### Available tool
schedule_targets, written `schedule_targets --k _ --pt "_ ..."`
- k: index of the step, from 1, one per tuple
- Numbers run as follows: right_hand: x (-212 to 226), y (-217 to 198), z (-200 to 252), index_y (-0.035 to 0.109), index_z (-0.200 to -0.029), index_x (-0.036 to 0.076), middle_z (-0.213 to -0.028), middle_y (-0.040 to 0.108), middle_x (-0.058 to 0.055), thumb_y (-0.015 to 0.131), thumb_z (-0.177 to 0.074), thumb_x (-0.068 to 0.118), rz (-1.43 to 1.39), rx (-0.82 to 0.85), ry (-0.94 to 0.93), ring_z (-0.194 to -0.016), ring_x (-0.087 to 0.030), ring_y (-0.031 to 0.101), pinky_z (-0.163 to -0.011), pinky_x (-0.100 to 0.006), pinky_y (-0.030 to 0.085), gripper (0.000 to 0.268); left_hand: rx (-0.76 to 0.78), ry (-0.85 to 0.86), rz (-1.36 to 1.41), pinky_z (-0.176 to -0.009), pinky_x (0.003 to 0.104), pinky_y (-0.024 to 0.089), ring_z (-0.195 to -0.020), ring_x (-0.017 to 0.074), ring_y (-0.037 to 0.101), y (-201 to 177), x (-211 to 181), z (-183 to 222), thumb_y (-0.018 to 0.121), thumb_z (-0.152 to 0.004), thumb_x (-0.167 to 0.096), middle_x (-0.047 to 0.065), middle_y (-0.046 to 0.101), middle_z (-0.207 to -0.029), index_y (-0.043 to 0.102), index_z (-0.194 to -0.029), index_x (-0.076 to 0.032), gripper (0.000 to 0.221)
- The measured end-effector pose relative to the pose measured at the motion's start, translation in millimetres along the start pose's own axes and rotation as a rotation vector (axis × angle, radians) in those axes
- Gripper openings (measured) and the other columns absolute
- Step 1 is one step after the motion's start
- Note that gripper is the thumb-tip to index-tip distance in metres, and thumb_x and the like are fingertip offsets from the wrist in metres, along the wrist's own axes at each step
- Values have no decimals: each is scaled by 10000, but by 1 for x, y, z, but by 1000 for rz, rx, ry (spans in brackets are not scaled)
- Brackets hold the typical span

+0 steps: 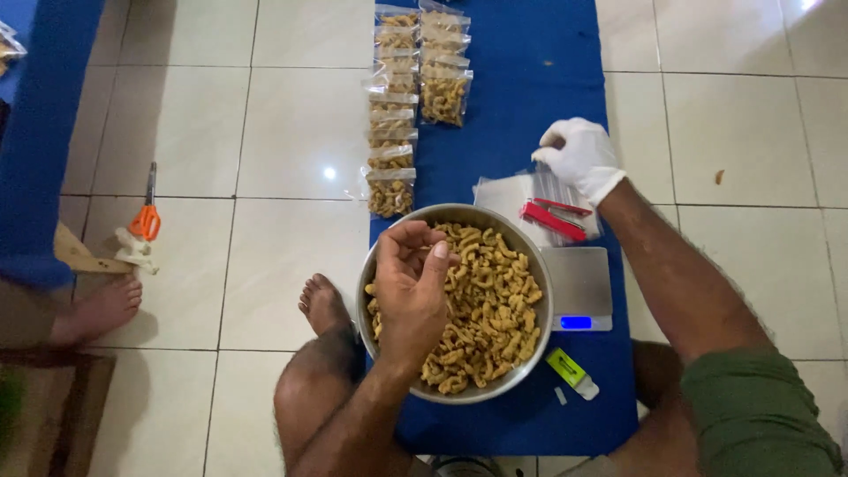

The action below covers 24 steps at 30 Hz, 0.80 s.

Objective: Manually filling small plastic bags with snacks from a bowl, weighing them on a digital scale, and sealing them with a hand tool.

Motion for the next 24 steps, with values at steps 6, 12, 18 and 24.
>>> schedule_targets --k 6,12,18,24 --pt "71 10 37 656 -1358 381 -1373 643 38 749 -759 658 51 289 -170 -1381 -226 514 -1126 -413 469 666 28 0 10 -901 412 665 -919 193 688 12 13 1 587 -1081 -61 172 605 -1125 503 -1324 -13 262" --pt "84 44 23 784 -984 362 -1013 724 77 843 -740 461 247 294 -240 -1089 -200 673 -946 -375 534 270 58 28 -10 -856 469 639 -959 213 649 6 6 -1 508 -1119 -66 193 557 -1165 462 -1327 1 224" --pt "66 22 21 767 -1037 310 -961 734 16 782 -900 315 -41 145 -188 -1027 -234 683 -958 -398 537 138 21 15 -13 -893 440 659 -938 209 681 -2 12 -4 562 -1100 -82 177 578 -1146 480 -1326 -35 245" --pt "-16 27 9 782 -1092 417 -1055 757 95 838 -765 440 180 230 -27 -1053 -179 725 -907 -398 587 333 66 14 -69 -877 479 654 -939 236 681 3 8 -4 552 -1105 -81 196 580 -1152 468 -1338 -22 254"
Point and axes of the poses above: each hand's wrist, its own z-axis away from the middle knuckle, its own y-axis out of the palm, x = y × z, the point moved 8 cm from there along -z, towards the middle knuckle
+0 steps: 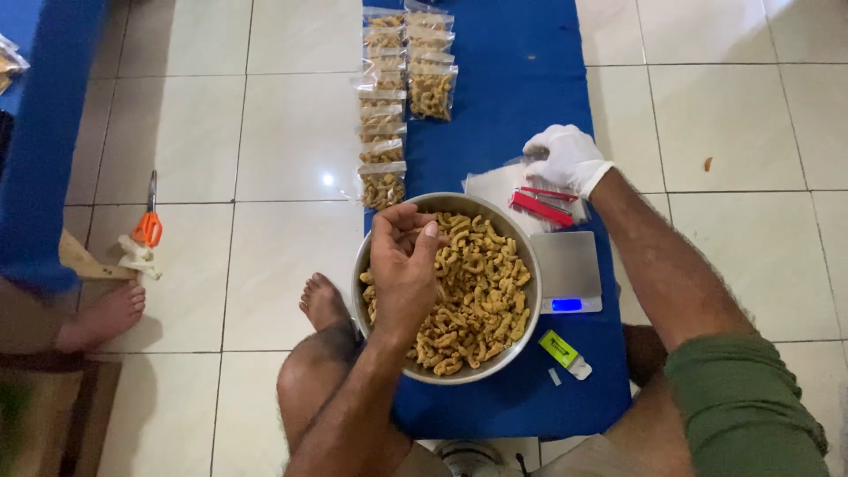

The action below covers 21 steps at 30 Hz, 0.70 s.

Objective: Manually filling small plastic bags with snacks from a bowl, weighing them on a digital scale, and sealing them with a hand tool.

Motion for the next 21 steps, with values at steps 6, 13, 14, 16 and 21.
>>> schedule_targets --k 6,13,14,16,21 --pt "-15 -12 10 746 -1214 388 -1153 724 18 858 -740 512 -22 -177 -40 -1109 -252 696 -1020 -374 533 503 24 -39 -18 -905 490 662 -962 244 686 6 6 -1 566 -1103 -106 196 579 -1165 470 -1343 -27 271" --pt "-75 28 8 760 -1064 379 -895 748 83 890 -695 393 -254 -116 167 -973 -178 723 -876 -319 573 391 35 -40 -7 -892 523 653 -989 270 675 4 15 -4 564 -1111 -104 220 573 -1185 472 -1339 -17 261" --pt "-68 19 11 767 -1084 351 -915 756 46 884 -723 333 -258 -135 145 -960 -203 729 -868 -340 580 381 26 -48 -11 -904 517 656 -990 267 676 4 15 -4 579 -1104 -110 223 577 -1187 474 -1339 -17 273" --pt "-59 13 14 773 -1105 323 -935 765 9 878 -750 274 -264 -153 121 -946 -228 735 -859 -361 588 373 15 -56 -16 -917 510 659 -992 264 676 4 16 -4 593 -1096 -115 225 580 -1189 477 -1338 -18 285" --pt "51 -36 41 722 -1325 288 -1289 695 -50 799 -808 482 -163 -262 -222 -1255 -310 601 -1045 -450 489 558 24 -56 -48 -875 489 672 -946 229 673 9 15 -3 575 -1099 -85 203 588 -1146 489 -1322 -13 250"
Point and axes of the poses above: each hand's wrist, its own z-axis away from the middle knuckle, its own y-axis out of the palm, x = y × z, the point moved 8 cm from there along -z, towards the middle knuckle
